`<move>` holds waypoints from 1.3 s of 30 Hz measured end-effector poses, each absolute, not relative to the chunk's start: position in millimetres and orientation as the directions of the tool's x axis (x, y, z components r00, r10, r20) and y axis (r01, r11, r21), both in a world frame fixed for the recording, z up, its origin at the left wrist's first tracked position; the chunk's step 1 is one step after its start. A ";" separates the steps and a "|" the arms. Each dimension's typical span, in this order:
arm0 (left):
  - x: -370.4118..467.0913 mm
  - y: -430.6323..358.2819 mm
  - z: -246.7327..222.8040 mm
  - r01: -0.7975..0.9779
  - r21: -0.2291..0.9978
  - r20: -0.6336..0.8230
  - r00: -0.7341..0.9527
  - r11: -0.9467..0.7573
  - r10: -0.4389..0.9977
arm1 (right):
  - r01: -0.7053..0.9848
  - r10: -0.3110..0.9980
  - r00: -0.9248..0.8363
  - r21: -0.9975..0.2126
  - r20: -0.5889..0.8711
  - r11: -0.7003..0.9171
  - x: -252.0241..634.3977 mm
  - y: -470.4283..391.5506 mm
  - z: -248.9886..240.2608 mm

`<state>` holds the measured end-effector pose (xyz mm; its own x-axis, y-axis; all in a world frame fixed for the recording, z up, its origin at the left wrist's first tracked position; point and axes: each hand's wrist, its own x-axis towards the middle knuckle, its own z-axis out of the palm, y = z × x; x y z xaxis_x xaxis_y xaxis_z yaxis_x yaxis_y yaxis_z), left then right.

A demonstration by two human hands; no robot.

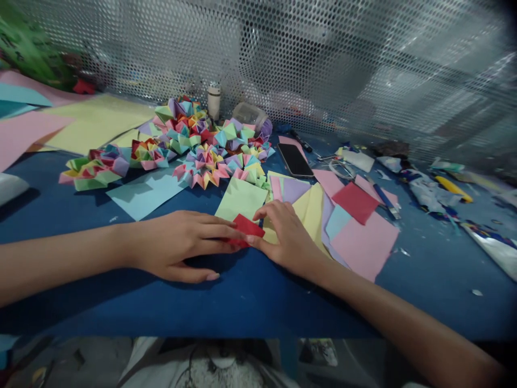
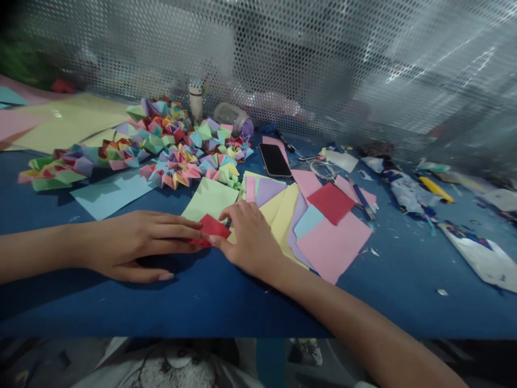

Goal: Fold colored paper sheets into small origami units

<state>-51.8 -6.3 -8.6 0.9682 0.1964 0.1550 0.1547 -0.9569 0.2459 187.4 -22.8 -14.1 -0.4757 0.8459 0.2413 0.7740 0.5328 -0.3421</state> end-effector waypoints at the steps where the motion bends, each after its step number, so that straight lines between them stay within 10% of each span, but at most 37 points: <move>1: -51.7 -6.9 -8.9 0.154 0.241 0.152 0.969 -0.958 0.194 | 0.742 0.825 -0.506 -0.362 0.251 0.565 191.4 -20.5 -12.7; 12: -53.7 -6.1 -11.4 0.133 0.235 0.240 0.952 -0.963 0.190 | 0.459 0.505 -0.790 -0.212 0.347 0.863 216.0 -15.8 -5.6; 23: -54.5 -8.5 -12.5 0.092 0.186 0.308 0.940 -0.978 0.147 | 0.187 0.042 -0.931 0.375 0.362 0.908 207.9 -32.4 -9.4; 39: -57.6 -10.1 -13.0 0.052 0.082 0.210 0.975 -0.995 0.068 | 0.130 0.012 -0.939 0.323 0.344 0.938 202.0 -49.0 -2.6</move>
